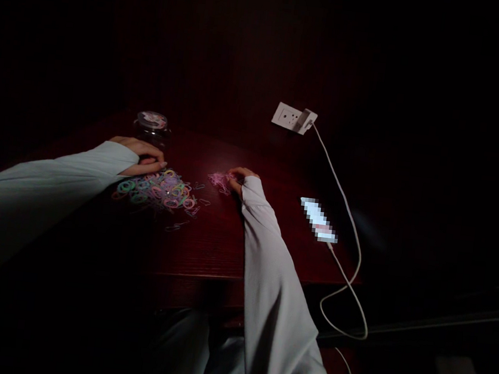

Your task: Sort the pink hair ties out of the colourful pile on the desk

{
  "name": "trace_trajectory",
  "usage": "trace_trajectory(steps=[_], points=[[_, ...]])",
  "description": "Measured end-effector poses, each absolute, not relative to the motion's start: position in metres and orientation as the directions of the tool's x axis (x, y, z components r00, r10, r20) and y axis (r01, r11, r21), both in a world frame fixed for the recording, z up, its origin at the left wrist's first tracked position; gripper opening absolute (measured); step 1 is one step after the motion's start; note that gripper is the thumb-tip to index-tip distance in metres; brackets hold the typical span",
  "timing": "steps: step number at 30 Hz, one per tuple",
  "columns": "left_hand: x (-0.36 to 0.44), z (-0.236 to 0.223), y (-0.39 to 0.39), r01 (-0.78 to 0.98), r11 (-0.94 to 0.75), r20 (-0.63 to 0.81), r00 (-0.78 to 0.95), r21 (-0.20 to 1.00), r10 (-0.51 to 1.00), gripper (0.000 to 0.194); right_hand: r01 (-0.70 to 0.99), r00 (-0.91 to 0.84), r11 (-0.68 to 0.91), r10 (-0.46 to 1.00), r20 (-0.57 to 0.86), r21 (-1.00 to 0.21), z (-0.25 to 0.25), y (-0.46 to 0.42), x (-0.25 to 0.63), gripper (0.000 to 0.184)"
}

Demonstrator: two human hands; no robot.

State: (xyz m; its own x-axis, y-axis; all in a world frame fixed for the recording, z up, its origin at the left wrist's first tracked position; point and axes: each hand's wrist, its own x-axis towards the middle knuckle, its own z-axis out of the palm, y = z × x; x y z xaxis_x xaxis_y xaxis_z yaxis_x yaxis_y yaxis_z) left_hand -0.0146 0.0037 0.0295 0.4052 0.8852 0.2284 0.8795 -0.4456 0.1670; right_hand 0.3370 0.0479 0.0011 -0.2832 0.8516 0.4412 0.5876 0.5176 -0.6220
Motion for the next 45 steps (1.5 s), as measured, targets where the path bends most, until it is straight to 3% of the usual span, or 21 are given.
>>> trace_trajectory(steps=[8,15,18,22,24,28,35,41,45], points=[[-0.016,0.025,0.005,0.857,-0.474,0.264,0.418,0.204,0.869,0.041,0.464,-0.181,0.435,0.899,0.398,-0.771,0.001,0.051,0.336,0.043],[-0.014,0.029,0.002,0.859,-0.474,0.222,0.432,0.192,0.874,0.038,0.422,-0.186,0.403,0.915,0.358,-0.812,0.007,0.045,0.343,0.054],[-0.012,0.031,-0.001,0.859,-0.463,0.219,0.419,0.218,0.881,0.038,0.481,-0.277,0.424,0.904,0.326,-0.767,0.004,0.046,0.347,0.070],[-0.013,0.031,-0.002,0.852,-0.466,0.220,0.420,0.240,0.881,0.037,0.667,-0.411,0.460,0.883,0.226,-0.586,-0.009,0.050,0.349,0.100],[-0.014,0.030,0.000,0.843,-0.479,0.224,0.432,0.246,0.874,0.040,0.704,-0.424,0.471,0.879,0.217,-0.532,-0.016,0.052,0.348,0.099],[-0.017,0.027,0.005,0.817,-0.515,0.252,0.457,0.259,0.853,0.043,0.680,-0.441,0.533,0.846,0.300,-0.504,-0.023,0.057,0.343,0.078],[-0.020,0.021,0.010,0.822,-0.518,0.250,0.464,0.236,0.850,0.041,0.673,-0.403,0.520,0.854,0.329,-0.527,-0.023,0.067,0.325,0.064],[-0.021,0.019,0.014,0.829,-0.516,0.229,0.471,0.214,0.852,0.046,0.467,-0.221,0.467,0.884,0.412,-0.751,-0.028,0.077,0.332,0.070],[-0.018,0.022,0.013,0.835,-0.506,0.210,0.467,0.215,0.859,0.050,0.500,-0.181,0.426,0.903,0.390,-0.754,-0.030,0.078,0.336,0.083]])
